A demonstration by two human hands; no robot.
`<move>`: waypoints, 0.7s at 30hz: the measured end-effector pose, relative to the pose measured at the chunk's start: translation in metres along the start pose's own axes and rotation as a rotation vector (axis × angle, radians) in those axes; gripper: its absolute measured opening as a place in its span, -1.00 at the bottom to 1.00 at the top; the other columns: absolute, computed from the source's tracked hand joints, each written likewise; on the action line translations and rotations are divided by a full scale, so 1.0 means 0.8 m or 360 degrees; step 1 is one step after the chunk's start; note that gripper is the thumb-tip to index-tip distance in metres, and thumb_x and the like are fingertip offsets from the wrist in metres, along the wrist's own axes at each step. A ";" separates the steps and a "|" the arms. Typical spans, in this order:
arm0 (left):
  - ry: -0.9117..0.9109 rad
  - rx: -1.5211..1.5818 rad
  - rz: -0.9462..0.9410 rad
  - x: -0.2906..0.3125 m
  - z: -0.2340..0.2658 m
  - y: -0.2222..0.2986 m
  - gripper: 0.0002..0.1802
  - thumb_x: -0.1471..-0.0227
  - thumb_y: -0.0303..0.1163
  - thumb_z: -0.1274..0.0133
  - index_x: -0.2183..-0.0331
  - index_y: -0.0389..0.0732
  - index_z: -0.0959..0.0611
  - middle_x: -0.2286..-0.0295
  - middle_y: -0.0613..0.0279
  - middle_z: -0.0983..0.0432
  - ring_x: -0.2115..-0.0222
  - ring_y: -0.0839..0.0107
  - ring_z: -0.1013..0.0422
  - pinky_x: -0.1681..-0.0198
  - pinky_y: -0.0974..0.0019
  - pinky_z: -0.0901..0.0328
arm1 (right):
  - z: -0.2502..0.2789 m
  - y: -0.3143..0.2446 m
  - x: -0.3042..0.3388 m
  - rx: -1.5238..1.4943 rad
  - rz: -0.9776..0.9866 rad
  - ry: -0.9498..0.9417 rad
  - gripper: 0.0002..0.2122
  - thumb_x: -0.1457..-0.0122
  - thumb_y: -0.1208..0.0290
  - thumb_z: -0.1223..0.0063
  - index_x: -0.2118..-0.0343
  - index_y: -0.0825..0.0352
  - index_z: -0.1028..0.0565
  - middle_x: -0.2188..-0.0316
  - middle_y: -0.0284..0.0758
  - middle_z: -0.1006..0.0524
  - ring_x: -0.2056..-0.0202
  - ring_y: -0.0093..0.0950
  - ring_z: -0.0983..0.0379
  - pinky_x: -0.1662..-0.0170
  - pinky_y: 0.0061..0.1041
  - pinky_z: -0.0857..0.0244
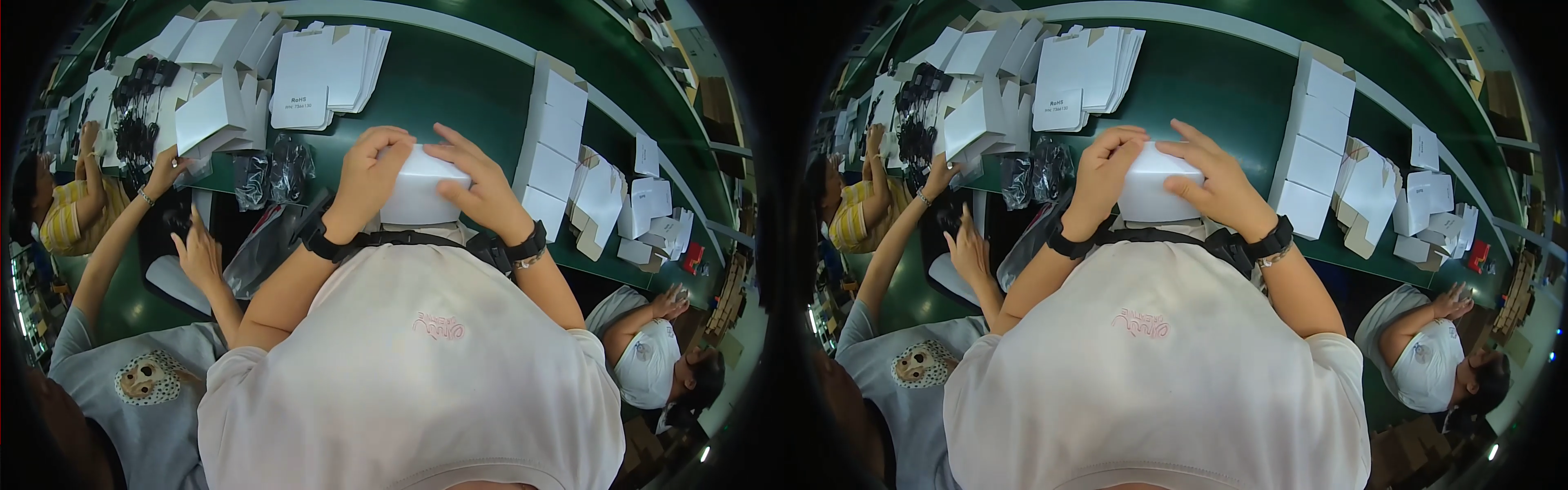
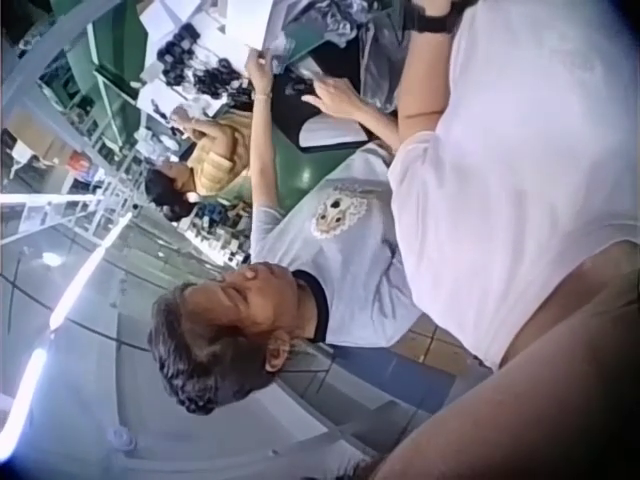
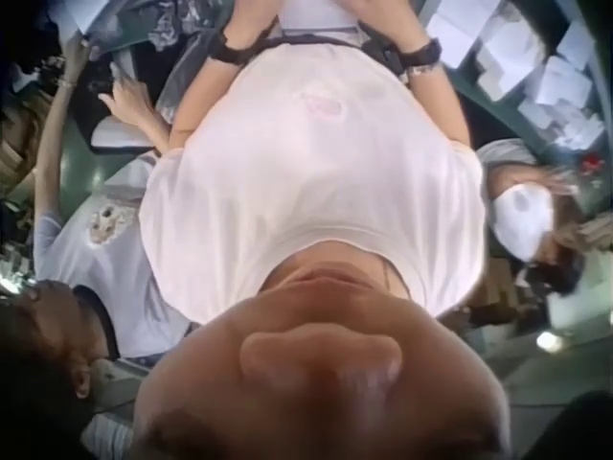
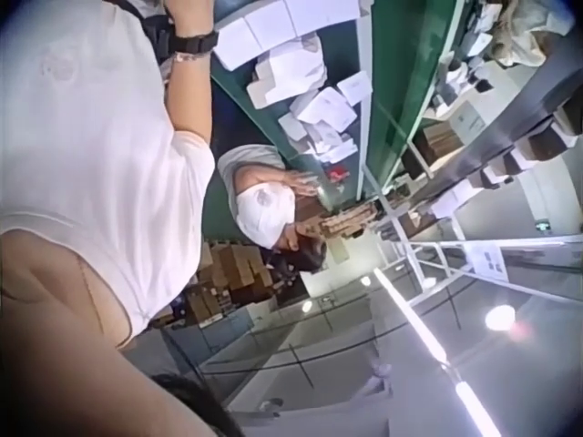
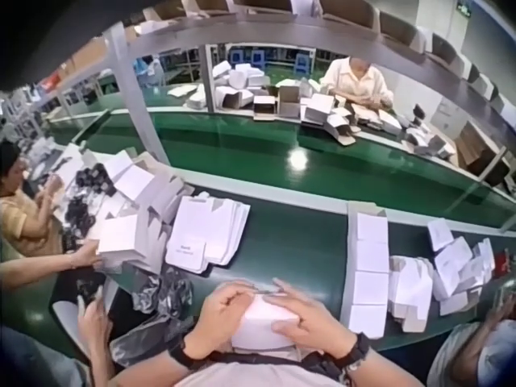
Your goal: The person folds a white cardboard box by hand, places it on a stack, and then picks up a flat cardboard sheet to fold into another box.
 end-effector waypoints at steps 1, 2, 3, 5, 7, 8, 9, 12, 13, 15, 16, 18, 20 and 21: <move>-0.0108 -0.0120 -0.0164 -0.001 -0.003 0.008 -0.77 0.09 -0.37 -0.08 0.33 -0.26 -0.56 0.33 0.14 -0.44 0.34 0.42 -0.35 0.26 0.43 -0.24 | -0.001 -0.003 0.001 0.0099 0.0060 -0.0007 -0.63 -0.02 0.26 -0.09 0.10 0.28 -0.42 -0.01 -0.17 -0.33 -0.05 -0.25 -0.21 -0.05 -0.40 -0.12; -0.0216 -0.0240 -0.0329 0.000 -0.007 0.017 -0.73 0.14 -0.34 -0.15 0.34 -0.25 -0.56 0.32 0.12 -0.45 0.31 0.38 -0.37 0.25 0.41 -0.26 | -0.001 -0.001 0.001 0.0099 0.0054 -0.0009 -0.63 -0.02 0.26 -0.09 0.10 0.28 -0.42 -0.01 -0.17 -0.33 -0.05 -0.25 -0.21 -0.05 -0.40 -0.12; -0.0220 -0.0239 -0.0321 0.002 -0.005 0.020 -0.73 0.14 -0.34 -0.15 0.34 -0.25 -0.56 0.32 0.12 -0.45 0.31 0.38 -0.37 0.25 0.41 -0.26 | -0.002 0.000 0.000 0.0070 0.0063 -0.0016 -0.62 0.03 0.29 -0.14 0.12 0.29 -0.43 0.00 -0.19 -0.34 -0.04 -0.25 -0.22 -0.05 -0.39 -0.12; -0.0288 -0.0411 -0.0560 0.010 -0.007 0.038 -0.63 0.32 -0.29 -0.30 0.41 -0.25 -0.57 0.30 0.09 -0.45 0.27 0.28 -0.40 0.25 0.35 -0.29 | -0.002 0.005 0.001 0.0038 0.0066 -0.0021 -0.61 0.08 0.32 -0.19 0.15 0.29 -0.44 0.01 -0.20 -0.35 -0.03 -0.26 -0.22 -0.05 -0.39 -0.12; -0.0368 -0.0481 -0.0555 0.009 -0.009 0.039 -0.60 0.36 -0.32 -0.33 0.39 -0.25 -0.57 0.27 0.12 -0.45 0.26 0.32 -0.39 0.22 0.36 -0.29 | -0.001 0.009 0.001 -0.0035 0.0091 -0.0012 -0.62 0.16 0.42 -0.24 0.20 0.30 -0.45 0.05 -0.23 -0.38 -0.02 -0.29 -0.23 -0.05 -0.40 -0.12; -0.0449 -0.0553 -0.0554 0.010 -0.013 0.038 -0.57 0.41 -0.35 -0.35 0.38 -0.24 -0.57 0.23 0.15 -0.44 0.26 0.35 -0.38 0.19 0.36 -0.28 | -0.003 0.009 0.002 -0.0035 0.0089 -0.0012 -0.62 0.16 0.42 -0.24 0.20 0.30 -0.45 0.05 -0.23 -0.38 -0.02 -0.29 -0.23 -0.05 -0.40 -0.12; -0.0449 -0.0552 -0.0552 0.011 -0.014 0.036 -0.57 0.41 -0.35 -0.35 0.38 -0.24 -0.57 0.23 0.15 -0.44 0.26 0.35 -0.38 0.19 0.36 -0.28 | -0.003 0.011 0.004 -0.0126 0.0017 0.0022 -0.62 0.18 0.46 -0.25 0.21 0.30 -0.45 0.07 -0.25 -0.39 -0.02 -0.29 -0.22 -0.05 -0.39 -0.11; -0.0389 -0.0535 -0.0591 0.015 -0.015 0.035 -0.57 0.41 -0.34 -0.35 0.38 -0.23 -0.56 0.22 0.12 -0.45 0.25 0.33 -0.40 0.22 0.35 -0.30 | -0.001 0.014 0.004 -0.0188 -0.0023 0.0047 -0.62 0.22 0.50 -0.26 0.24 0.30 -0.46 0.11 -0.28 -0.41 -0.03 -0.27 -0.21 -0.05 -0.38 -0.12; -0.0384 -0.0563 -0.0666 0.017 -0.016 0.038 -0.57 0.41 -0.34 -0.35 0.39 -0.22 -0.57 0.23 0.11 -0.45 0.25 0.30 -0.40 0.23 0.34 -0.30 | -0.001 0.012 0.004 -0.0161 0.0010 0.0038 -0.63 0.22 0.51 -0.26 0.26 0.30 -0.46 0.12 -0.29 -0.41 -0.04 -0.26 -0.20 -0.04 -0.37 -0.12; -0.0379 -0.0591 -0.0741 0.019 -0.016 0.041 -0.57 0.42 -0.35 -0.36 0.39 -0.22 -0.57 0.23 0.10 -0.45 0.26 0.28 -0.41 0.23 0.34 -0.31 | 0.000 0.006 0.005 -0.0070 0.0064 0.0002 -0.64 0.23 0.51 -0.27 0.27 0.29 -0.46 0.13 -0.30 -0.41 -0.05 -0.25 -0.19 -0.04 -0.37 -0.12; -0.0421 -0.0652 -0.0785 0.021 -0.017 0.042 -0.57 0.42 -0.35 -0.35 0.39 -0.21 -0.56 0.21 0.09 -0.44 0.24 0.25 -0.40 0.22 0.33 -0.30 | -0.001 0.002 0.005 0.0021 0.0118 -0.0035 -0.64 0.24 0.51 -0.27 0.28 0.28 -0.46 0.13 -0.30 -0.41 -0.06 -0.24 -0.18 -0.04 -0.36 -0.12; -0.0465 -0.0711 -0.0824 0.024 -0.016 0.045 -0.57 0.41 -0.35 -0.35 0.38 -0.20 -0.56 0.20 0.09 -0.43 0.23 0.23 -0.39 0.20 0.32 -0.30 | -0.002 0.001 0.007 0.0005 0.0106 -0.0053 -0.65 0.25 0.51 -0.28 0.29 0.28 -0.47 0.11 -0.29 -0.40 -0.07 -0.23 -0.17 -0.04 -0.36 -0.12; -0.0555 -0.0713 -0.0875 0.030 -0.019 0.051 -0.57 0.42 -0.37 -0.35 0.40 -0.19 -0.53 0.16 0.09 -0.40 0.18 0.21 -0.36 0.17 0.32 -0.28 | -0.002 0.000 0.007 -0.0013 0.0088 -0.0072 -0.65 0.25 0.51 -0.28 0.30 0.27 -0.47 0.10 -0.27 -0.39 -0.08 -0.22 -0.15 -0.04 -0.35 -0.12; -0.0554 -0.0711 -0.0865 0.033 -0.020 0.050 -0.57 0.42 -0.37 -0.35 0.40 -0.19 -0.53 0.16 0.09 -0.40 0.18 0.21 -0.36 0.17 0.32 -0.28 | -0.003 -0.003 0.008 0.0002 0.0092 -0.0062 -0.66 0.25 0.49 -0.28 0.31 0.27 -0.48 0.09 -0.25 -0.38 -0.08 -0.22 -0.15 -0.04 -0.35 -0.12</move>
Point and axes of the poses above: each hand's wrist, its own x-axis away from the middle knuckle, its own z-axis out of the back of the hand, y = z × x, the point moved 6 cm from there along -x, towards the middle knuckle
